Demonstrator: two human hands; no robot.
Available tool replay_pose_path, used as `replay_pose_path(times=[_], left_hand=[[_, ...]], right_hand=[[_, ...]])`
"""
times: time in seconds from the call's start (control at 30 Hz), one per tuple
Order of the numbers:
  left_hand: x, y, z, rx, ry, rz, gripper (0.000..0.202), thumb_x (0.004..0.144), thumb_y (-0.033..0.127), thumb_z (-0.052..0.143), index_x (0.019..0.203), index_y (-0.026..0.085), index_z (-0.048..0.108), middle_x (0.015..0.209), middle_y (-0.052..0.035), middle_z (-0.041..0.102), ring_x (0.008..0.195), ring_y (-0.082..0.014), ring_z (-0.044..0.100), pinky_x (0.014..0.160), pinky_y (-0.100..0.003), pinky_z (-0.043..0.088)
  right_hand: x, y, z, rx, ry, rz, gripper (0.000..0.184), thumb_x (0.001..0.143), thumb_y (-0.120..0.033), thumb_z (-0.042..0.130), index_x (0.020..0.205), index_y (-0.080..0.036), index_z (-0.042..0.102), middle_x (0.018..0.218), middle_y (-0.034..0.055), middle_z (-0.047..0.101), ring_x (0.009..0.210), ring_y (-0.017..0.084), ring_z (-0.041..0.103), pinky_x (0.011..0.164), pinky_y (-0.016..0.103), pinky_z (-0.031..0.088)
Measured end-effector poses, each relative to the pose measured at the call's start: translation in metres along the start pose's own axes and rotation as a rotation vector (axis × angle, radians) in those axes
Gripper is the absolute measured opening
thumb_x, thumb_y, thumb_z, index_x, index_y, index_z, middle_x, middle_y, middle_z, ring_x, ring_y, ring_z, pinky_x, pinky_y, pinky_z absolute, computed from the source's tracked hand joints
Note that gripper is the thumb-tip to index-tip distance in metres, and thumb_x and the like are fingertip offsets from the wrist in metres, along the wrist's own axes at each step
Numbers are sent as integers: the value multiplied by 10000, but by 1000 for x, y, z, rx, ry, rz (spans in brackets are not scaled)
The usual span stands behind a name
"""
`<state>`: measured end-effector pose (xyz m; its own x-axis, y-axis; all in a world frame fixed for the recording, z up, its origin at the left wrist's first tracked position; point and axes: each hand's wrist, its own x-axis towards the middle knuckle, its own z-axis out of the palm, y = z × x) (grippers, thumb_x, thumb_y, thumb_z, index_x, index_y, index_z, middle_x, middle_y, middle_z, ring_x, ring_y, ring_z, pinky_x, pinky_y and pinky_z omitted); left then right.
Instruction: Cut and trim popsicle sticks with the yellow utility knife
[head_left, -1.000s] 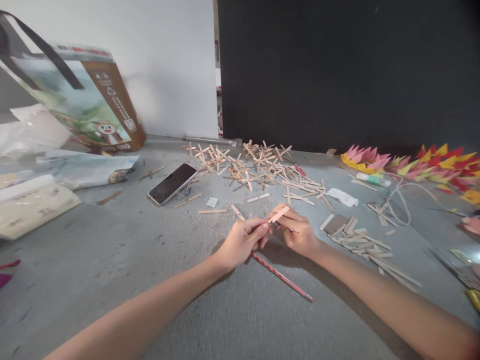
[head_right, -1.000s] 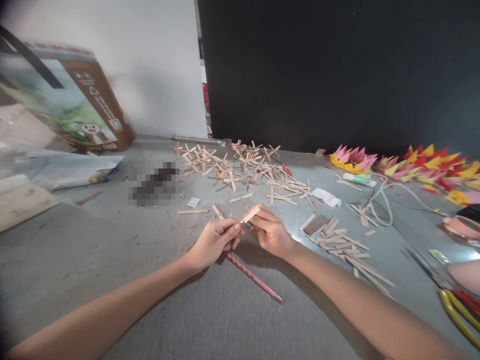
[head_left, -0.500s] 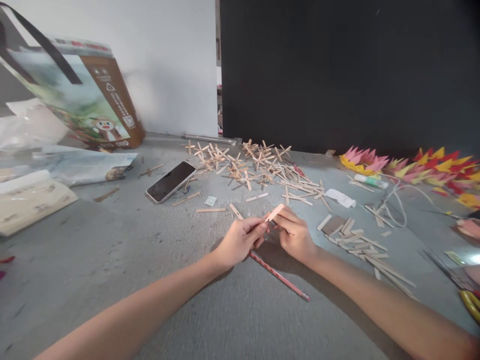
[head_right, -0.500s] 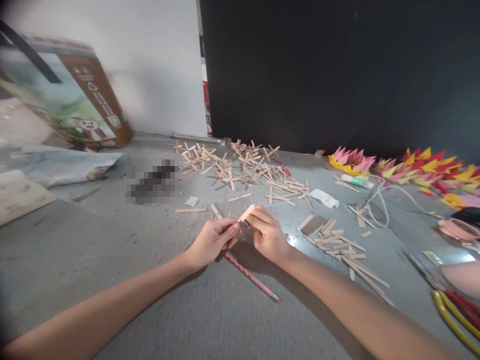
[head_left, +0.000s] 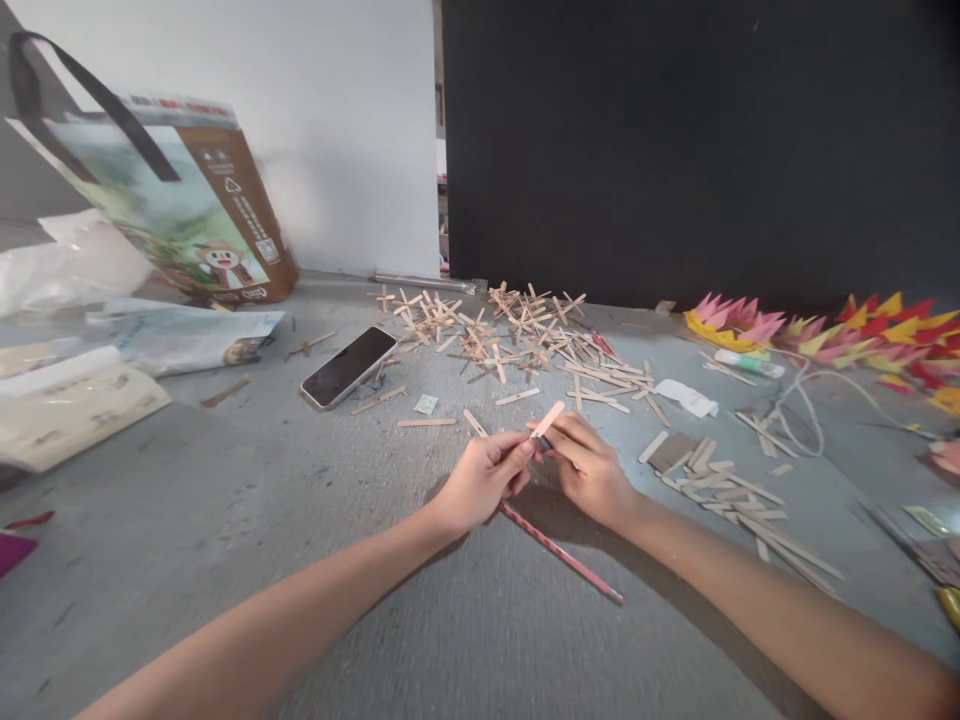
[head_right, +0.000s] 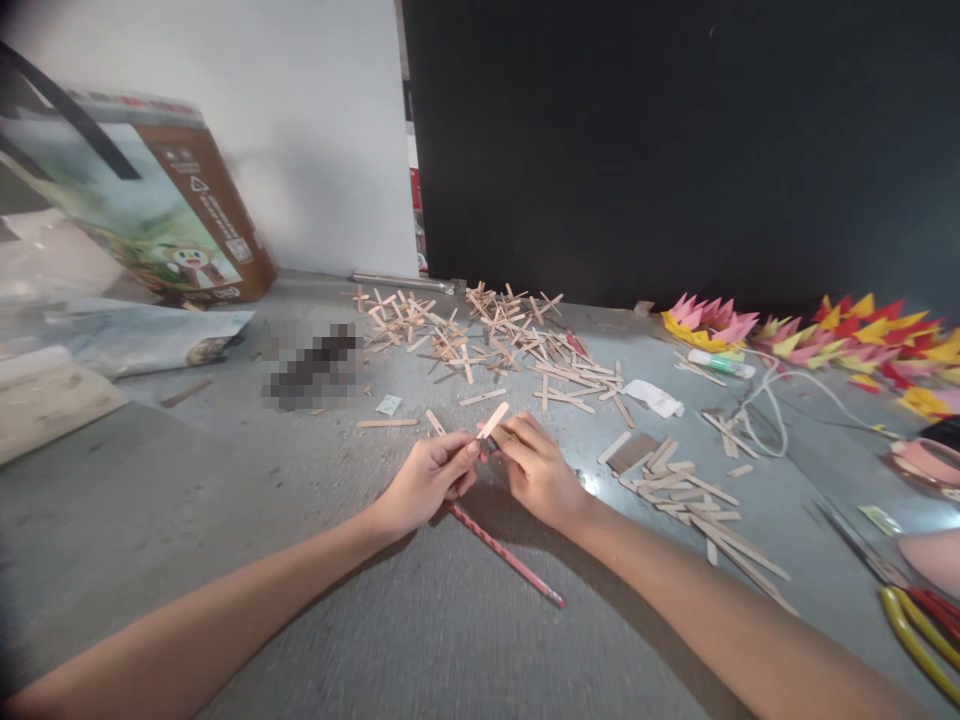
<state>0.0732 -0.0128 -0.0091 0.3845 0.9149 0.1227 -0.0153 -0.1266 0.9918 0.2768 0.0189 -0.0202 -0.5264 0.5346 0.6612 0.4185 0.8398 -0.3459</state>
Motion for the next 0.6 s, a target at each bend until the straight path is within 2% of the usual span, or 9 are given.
replay_pose_path(times=[0.2,0.37,0.6], left_hand=[[1,0,0,-3,37,8,437,1032,543,474,808,174,538,571,65,458,507,-73,359,521,-215,286],[2,1,2,-37,63,-8,399,1031,532,478,867,174,544,585,63,472,517,-76,379,528,-211,298],[4,-1,-2,-181,55,-48,425,997,584,514,896,173,553,549,67,465,484,-72,309,488,-203,229]], right_hand=[[-4,3,0,-60,-13,-17,474,1026,-104,500,1468,-264,563,1045,108,646,968,263,603,848,432,559],[-3,2,-1,-117,-22,-15,441,1034,-134,507,1456,-247,570,1012,113,642,949,271,606,830,427,550],[-1,3,0,-115,-9,-3,433,1055,-173,470,1473,-254,552,1037,112,653,944,262,623,824,426,560]])
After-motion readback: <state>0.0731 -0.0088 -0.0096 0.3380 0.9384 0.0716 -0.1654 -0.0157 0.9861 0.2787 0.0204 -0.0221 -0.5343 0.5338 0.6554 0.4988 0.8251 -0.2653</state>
